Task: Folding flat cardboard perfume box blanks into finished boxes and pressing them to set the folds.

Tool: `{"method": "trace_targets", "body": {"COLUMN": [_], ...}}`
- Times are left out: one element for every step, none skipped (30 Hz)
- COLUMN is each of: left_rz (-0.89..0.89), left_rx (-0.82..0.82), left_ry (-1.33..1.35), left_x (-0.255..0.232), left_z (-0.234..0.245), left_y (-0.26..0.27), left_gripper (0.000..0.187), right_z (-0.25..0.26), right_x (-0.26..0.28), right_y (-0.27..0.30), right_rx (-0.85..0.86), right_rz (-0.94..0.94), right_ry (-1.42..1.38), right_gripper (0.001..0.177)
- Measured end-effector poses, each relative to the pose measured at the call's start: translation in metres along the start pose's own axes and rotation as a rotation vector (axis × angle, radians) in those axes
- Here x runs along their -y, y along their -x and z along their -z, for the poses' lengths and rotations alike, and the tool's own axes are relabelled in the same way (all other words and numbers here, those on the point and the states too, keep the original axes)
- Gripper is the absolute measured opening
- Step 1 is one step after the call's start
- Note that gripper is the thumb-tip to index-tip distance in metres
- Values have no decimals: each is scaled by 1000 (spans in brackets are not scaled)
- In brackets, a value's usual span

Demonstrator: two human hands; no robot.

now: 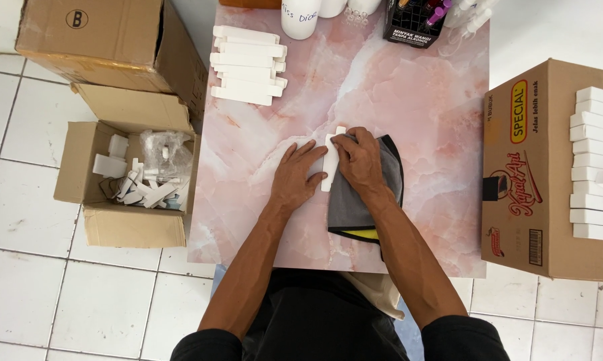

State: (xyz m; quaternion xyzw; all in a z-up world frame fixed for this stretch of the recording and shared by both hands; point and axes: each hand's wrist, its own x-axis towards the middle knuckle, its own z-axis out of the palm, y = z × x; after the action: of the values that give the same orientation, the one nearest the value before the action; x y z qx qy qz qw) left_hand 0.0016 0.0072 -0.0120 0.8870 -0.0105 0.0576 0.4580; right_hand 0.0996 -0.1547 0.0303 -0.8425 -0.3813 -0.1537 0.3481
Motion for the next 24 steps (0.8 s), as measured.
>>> {"method": "trace_targets", "body": {"left_rz": [0, -1, -1, 0, 18, 35, 37, 37, 38, 40, 40, 40, 40, 40, 39, 38, 45, 52, 52, 49, 45, 46, 42, 38], "left_rx": [-2, -11, -18, -17, 6, 29, 30, 25, 20, 21, 18, 15, 15, 15, 14, 14, 19, 24, 25, 25, 26, 27, 20, 13], "left_ry": [-1, 1, 4, 4, -4, -12, -11, -6, -2, -1, 3, 7, 8, 6, 4, 4, 5, 7, 7, 4, 2, 2, 0, -3], "left_x": [0, 0, 0, -2, -4, -6, -7, -8, -9, -8, -8, -7, -7, -8, -8, -9, -10, -11, -10, -9, -9, -9, -8, -8], "left_z": [0, 0, -1, 1, 3, 5, 5, 5, 6, 6, 5, 5, 6, 6, 7, 7, 8, 8, 8, 7, 7, 7, 7, 7], "left_y": [-1, -2, -1, 1, 0, -1, -1, 0, 0, 0, 0, 0, 0, 0, -1, -2, -2, -2, -1, -1, -1, -1, -1, -1], "left_gripper": [51, 51, 52, 52, 52, 52, 52, 52, 52, 52, 52, 52, 52, 53, 53, 53, 53, 53, 53, 53, 53, 53, 53, 53], "right_z": [-1, -2, -2, -2, -1, 0, 2, 4, 5, 6, 6, 6, 7, 8, 9, 11, 13, 15, 16, 18, 19, 18, 18, 18], "right_x": [-3, -5, -7, -6, -6, -6, -4, -2, 0, 0, -1, -1, 1, 3, 4, 6, 9, 12, 13, 14, 15, 16, 16, 16], "right_y": [0, 1, 3, 5, 5, 4, 3, 3, 2, 3, 4, 5, 5, 6, 5, 5, 6, 6, 7, 8, 8, 10, 11, 13], "right_rx": [0, 2, 5, 6, 14, 22, 23, 28, 33, 35, 35, 35, 36, 35, 33, 33, 35, 38, 38, 45, 52, 52, 56, 60], "right_rz": [1, 12, 19, 17, 23, 29, 28, 30, 31, 31, 32, 34, 33, 26, 21, 22, 34, 47, 47, 48, 50, 49, 47, 46], "right_ry": [-1, -24, -47, -47, -56, -66, -66, -78, -91, -92, -97, -102, -102, -124, -146, -146, -138, -130, -130, -125, -120, -120, -117, -113], "right_gripper": [12, 12, 12, 12, 13, 13, 13, 14, 15, 15, 15, 15, 15, 16, 17, 17, 17, 17, 17, 17, 18, 18, 18, 18]}}
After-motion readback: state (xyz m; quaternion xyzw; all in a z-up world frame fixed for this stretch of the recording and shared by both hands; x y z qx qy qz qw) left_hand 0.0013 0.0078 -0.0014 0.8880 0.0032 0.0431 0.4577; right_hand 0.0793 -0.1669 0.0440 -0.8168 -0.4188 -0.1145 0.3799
